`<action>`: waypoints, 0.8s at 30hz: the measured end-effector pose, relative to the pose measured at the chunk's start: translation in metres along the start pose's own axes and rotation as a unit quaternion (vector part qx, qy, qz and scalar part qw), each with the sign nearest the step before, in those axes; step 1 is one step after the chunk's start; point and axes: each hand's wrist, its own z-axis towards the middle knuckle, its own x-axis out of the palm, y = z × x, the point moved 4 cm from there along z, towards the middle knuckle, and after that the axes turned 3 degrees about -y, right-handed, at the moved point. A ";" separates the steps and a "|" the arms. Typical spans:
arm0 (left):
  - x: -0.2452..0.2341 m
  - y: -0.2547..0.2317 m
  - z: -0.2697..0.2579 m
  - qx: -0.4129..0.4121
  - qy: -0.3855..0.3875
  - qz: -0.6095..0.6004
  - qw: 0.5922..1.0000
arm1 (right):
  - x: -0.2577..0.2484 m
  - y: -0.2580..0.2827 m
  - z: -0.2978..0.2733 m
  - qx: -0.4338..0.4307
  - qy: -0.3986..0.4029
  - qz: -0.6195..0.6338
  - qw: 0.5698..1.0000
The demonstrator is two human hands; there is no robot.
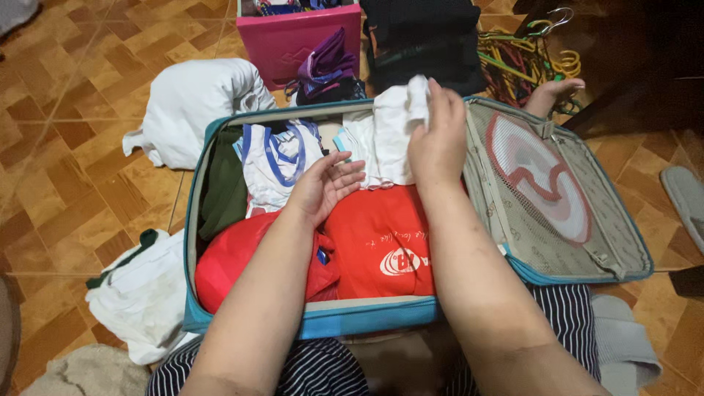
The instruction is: The person sits on the floor and packs various folded clothes into a blue suitcase. They place shirts, pants, and a towel inside, then close and zip the suitcase. Finally, they pick up and fold a pair of socks.
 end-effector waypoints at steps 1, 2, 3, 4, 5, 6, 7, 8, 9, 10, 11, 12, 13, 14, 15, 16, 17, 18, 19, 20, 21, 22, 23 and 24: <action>-0.003 0.002 -0.001 0.000 -0.002 -0.001 1.000 | 0.002 -0.002 -0.001 0.007 0.013 -0.043 0.999; -0.004 0.004 -0.003 0.000 -0.004 -0.004 1.000 | 0.005 -0.003 0.001 0.013 0.027 -0.086 0.996; -0.004 0.004 -0.002 0.001 -0.003 -0.004 1.000 | 0.005 -0.003 0.004 0.020 0.037 -0.129 0.991; -0.003 0.003 -0.001 0.001 -0.002 -0.004 1.000 | 0.004 0.000 0.004 0.023 0.043 -0.139 0.989; -0.002 0.003 -0.001 0.002 -0.008 0.005 1.000 | 0.006 0.007 0.003 0.025 0.048 -0.148 0.988; -0.002 0.004 -0.001 0.004 -0.015 0.014 1.000 | 0.006 0.014 0.002 0.027 0.052 -0.157 0.986; -0.004 0.004 0.000 0.006 -0.023 0.022 0.999 | 0.004 0.022 0.002 -0.017 0.053 -0.157 0.986; -0.004 0.005 0.004 0.013 -0.022 0.031 0.999 | 0.003 0.028 0.001 -0.061 0.054 -0.156 0.984; -0.005 0.007 0.006 0.019 -0.023 0.039 0.999 | 0.004 0.032 -0.003 -0.105 0.058 -0.154 0.981; -0.007 0.010 0.009 0.024 -0.024 0.047 0.998 | 0.018 0.031 -0.007 -0.095 0.160 -0.187 0.965; -0.008 0.014 0.011 0.022 -0.032 0.056 0.998 | 0.033 0.026 -0.013 -0.081 0.258 -0.220 0.937; -0.010 0.018 0.013 0.019 -0.040 0.066 0.997 | 0.045 0.017 -0.019 -0.065 0.354 -0.249 0.899; -0.010 0.019 0.015 0.018 -0.046 0.075 0.996 | 0.051 0.007 -0.019 -0.022 0.366 -0.263 0.892; -0.011 0.019 0.017 0.018 -0.048 0.086 0.995 | 0.057 -0.004 -0.020 0.022 0.378 -0.275 0.884; -0.012 0.020 0.017 0.017 -0.052 0.096 0.994 | 0.065 -0.017 -0.021 0.065 0.389 -0.286 0.873; -0.012 0.020 0.017 0.016 -0.056 0.107 0.993 | 0.075 -0.030 -0.019 0.078 0.399 -0.285 0.868; -0.013 0.021 0.015 0.016 -0.060 0.119 0.991 | 0.088 -0.045 -0.016 0.093 0.409 -0.283 0.862; -0.014 0.021 0.013 0.017 -0.063 0.131 0.989 | 0.103 -0.061 -0.011 0.108 0.420 -0.281 0.856; -0.014 0.021 0.011 0.018 -0.067 0.143 0.987 | 0.116 -0.076 0.001 0.064 0.448 -0.281 0.846; -0.013 0.020 0.009 0.021 -0.066 0.172 0.983 | 0.125 -0.092 0.013 0.021 0.474 -0.281 0.834; -0.010 0.020 0.007 0.026 -0.066 0.197 0.978 | 0.133 -0.100 0.017 -0.026 0.499 -0.282 0.819; -0.008 0.019 0.003 0.032 -0.066 0.223 0.972 | 0.136 -0.105 0.015 -0.097 0.509 -0.318 0.794; -0.003 0.016 -0.001 0.058 -0.083 0.289 0.952 | 0.129 -0.109 0.012 -0.168 0.514 -0.355 0.762; 0.002 0.014 -0.008 0.083 -0.100 0.353 0.927 | 0.121 -0.108 0.005 -0.238 0.515 -0.391 0.725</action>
